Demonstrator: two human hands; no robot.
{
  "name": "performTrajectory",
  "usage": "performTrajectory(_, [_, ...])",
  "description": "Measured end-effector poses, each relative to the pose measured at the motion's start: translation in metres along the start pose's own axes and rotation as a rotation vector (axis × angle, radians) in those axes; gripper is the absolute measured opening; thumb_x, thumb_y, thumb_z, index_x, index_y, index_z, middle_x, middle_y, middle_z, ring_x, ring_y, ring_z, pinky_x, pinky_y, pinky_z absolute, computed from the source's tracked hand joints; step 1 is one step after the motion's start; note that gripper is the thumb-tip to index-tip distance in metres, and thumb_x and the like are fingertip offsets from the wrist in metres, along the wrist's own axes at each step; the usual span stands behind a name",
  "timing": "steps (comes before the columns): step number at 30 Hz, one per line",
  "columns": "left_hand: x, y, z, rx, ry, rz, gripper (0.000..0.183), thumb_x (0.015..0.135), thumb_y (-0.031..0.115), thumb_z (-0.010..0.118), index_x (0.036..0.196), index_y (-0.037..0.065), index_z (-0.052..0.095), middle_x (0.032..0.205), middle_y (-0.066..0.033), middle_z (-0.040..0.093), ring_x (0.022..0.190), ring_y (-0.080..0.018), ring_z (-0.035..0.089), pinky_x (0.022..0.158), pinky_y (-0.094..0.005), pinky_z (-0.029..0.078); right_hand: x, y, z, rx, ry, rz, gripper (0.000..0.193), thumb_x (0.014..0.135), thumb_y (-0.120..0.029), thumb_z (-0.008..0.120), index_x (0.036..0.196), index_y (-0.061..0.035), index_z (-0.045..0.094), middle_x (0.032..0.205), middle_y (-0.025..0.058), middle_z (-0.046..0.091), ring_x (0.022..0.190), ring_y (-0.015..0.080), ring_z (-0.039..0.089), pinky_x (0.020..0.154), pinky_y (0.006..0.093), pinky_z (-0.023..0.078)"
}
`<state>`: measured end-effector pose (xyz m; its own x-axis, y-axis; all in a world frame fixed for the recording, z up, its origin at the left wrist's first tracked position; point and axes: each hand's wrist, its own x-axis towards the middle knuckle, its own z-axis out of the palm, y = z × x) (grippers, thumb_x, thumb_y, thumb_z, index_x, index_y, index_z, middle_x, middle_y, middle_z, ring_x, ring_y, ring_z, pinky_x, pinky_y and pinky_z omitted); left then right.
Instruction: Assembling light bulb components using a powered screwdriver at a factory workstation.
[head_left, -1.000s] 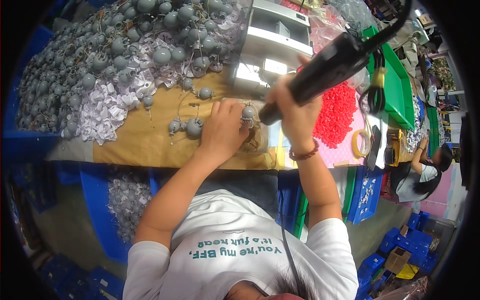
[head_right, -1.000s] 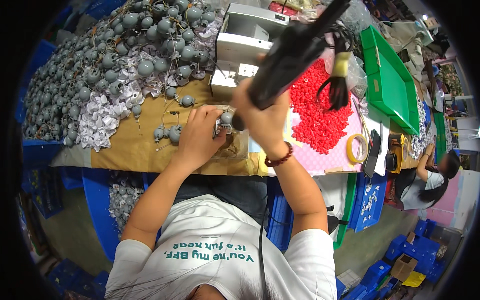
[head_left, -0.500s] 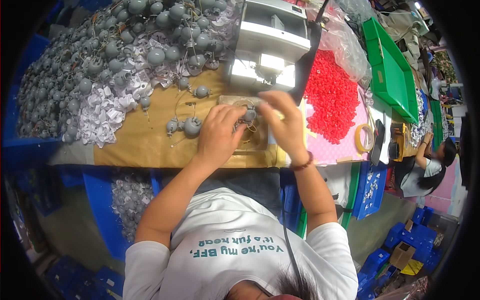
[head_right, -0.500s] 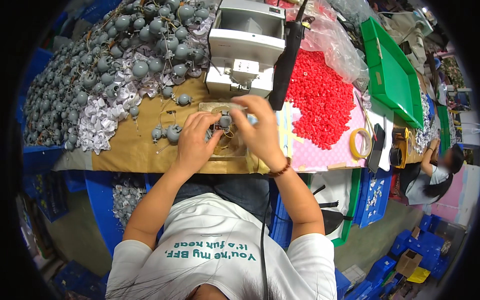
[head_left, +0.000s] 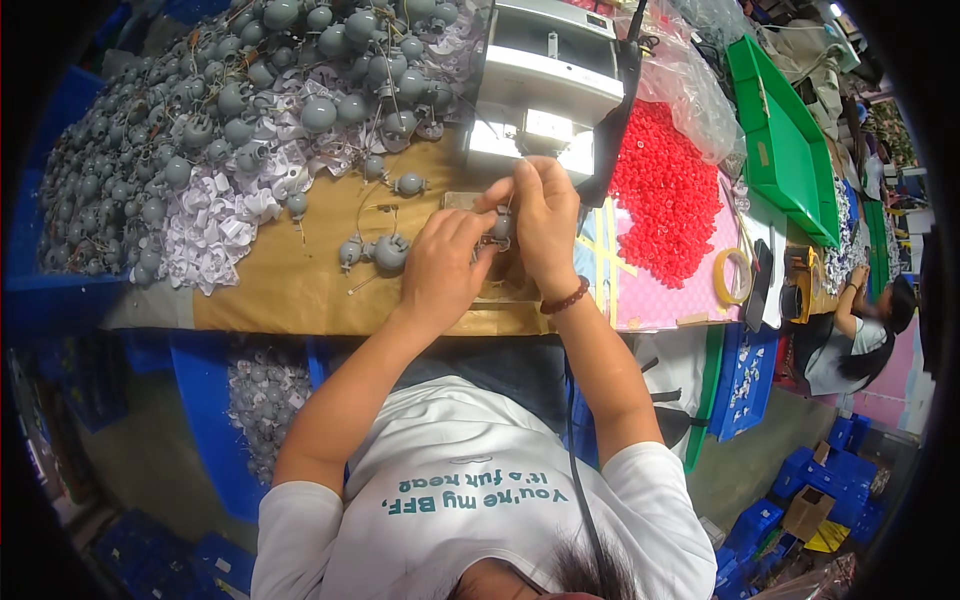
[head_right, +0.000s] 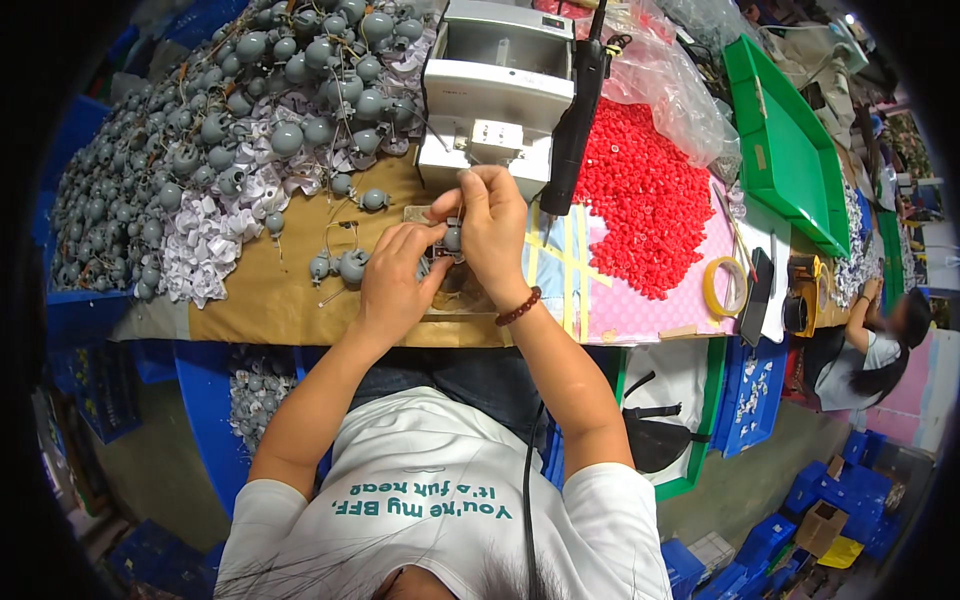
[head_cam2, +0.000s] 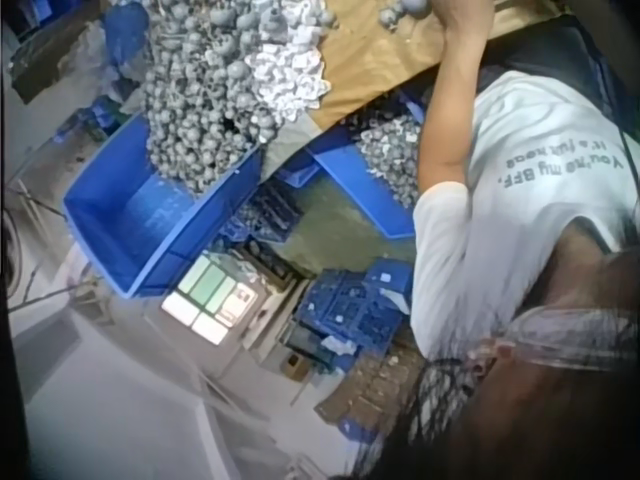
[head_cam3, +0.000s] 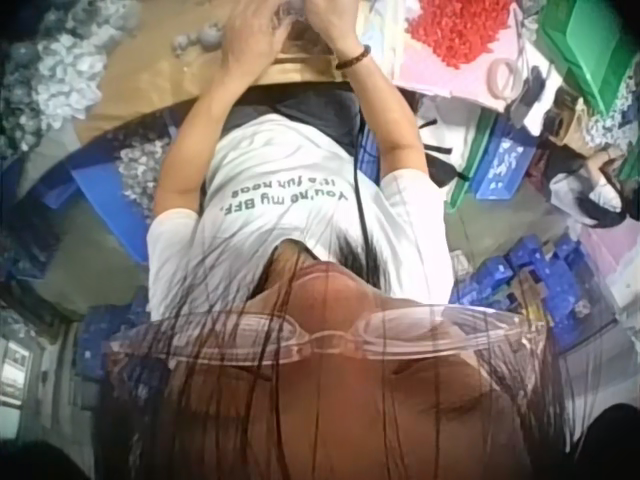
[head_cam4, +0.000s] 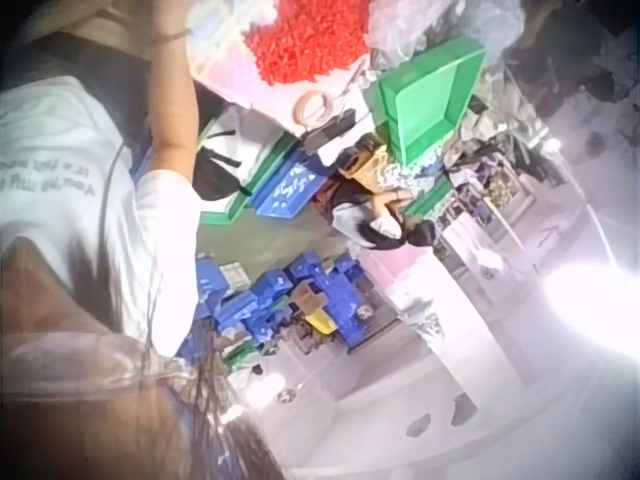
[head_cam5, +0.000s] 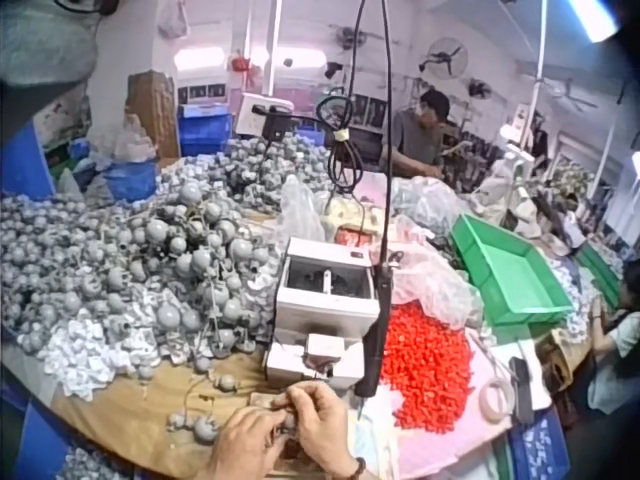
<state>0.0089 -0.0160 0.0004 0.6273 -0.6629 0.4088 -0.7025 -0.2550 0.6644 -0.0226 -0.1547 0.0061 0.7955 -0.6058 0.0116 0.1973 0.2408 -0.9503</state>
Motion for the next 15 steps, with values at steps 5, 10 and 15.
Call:
performTrajectory(5, [0.0,0.001,-0.002,-0.078,0.019,-0.026,0.035,0.077,0.002,0.074,0.11,0.003,0.062,0.106,-0.014,0.065,0.101,-0.0353,0.06,0.087,-0.0414,0.049,0.001,-0.01,0.009,-0.03,-0.067,0.047,0.019,0.105,-0.016,0.049,0.104,0.0019,0.054,0.079,0.0112,0.069,0.07,0.015,0.068,0.065,0.0276,0.057])
performTrajectory(10, [-0.021,0.04,-0.064,-0.402,-0.013,-0.166,0.038,0.08,0.006,0.077,0.114,0.002,0.06,0.111,-0.0135,0.065,0.102,-0.0264,0.064,0.087,-0.036,0.05,-0.007,-0.043,-0.028,-0.02,-0.279,-0.08,0.029,0.107,-0.023,0.048,0.114,0.0027,0.059,0.092,0.0117,0.071,0.086,0.017,0.07,0.076,0.0279,0.057])
performTrajectory(15, [-0.114,0.007,-0.172,-0.686,-0.042,-0.484,0.045,0.077,0.004,0.077,0.117,0.0,0.056,0.114,-0.014,0.064,0.101,-0.021,0.064,0.089,-0.0326,0.052,0.003,-0.077,-0.106,-0.449,-0.177,-0.211,0.019,0.098,-0.012,0.057,0.111,0.0008,0.064,0.095,0.0121,0.07,0.088,0.0206,0.069,0.077,0.0306,0.056])
